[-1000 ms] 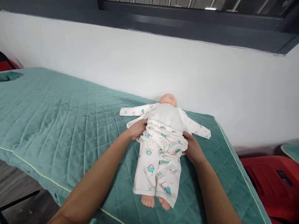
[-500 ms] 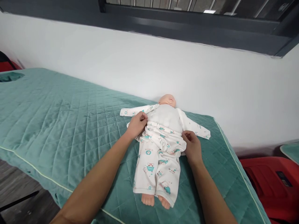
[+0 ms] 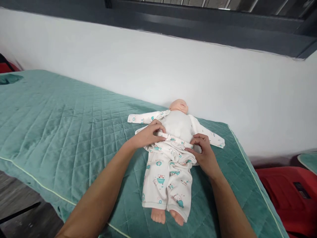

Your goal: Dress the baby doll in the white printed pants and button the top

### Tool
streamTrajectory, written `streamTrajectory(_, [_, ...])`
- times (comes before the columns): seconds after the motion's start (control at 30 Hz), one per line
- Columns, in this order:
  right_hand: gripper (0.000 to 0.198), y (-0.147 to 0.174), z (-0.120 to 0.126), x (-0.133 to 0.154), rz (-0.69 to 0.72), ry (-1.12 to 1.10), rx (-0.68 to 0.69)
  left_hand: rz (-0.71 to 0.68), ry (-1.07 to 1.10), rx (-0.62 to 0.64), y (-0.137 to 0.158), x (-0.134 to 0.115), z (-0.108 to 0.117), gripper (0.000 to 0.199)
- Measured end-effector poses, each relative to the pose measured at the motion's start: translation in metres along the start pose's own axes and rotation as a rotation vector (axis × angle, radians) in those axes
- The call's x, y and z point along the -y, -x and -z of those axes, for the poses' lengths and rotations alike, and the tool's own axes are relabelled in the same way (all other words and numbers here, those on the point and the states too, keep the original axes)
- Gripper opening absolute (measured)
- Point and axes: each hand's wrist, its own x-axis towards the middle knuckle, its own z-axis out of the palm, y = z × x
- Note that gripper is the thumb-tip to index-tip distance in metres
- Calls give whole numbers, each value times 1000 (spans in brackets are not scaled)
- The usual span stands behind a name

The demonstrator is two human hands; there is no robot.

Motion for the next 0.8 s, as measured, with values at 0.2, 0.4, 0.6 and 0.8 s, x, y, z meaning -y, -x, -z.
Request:
streamTrajectory(0.2, [29, 2, -4, 7, -1, 70, 10, -90, -140, -80, -1, 1, -6, 18])
streamTrajectory(0.4, [29, -14, -4, 10, -110, 50, -37, -2, -190, -197, -26, 1, -10, 17])
streamTrajectory(0.6, [33, -52, -13, -2, -368, -191, -66, 94, -157, -249, -63, 6, -11, 18])
streamTrajectory(0.8, [42, -51, -22, -11, -497, -506, -163, 115, -105, -298, -57, 18, -16, 27])
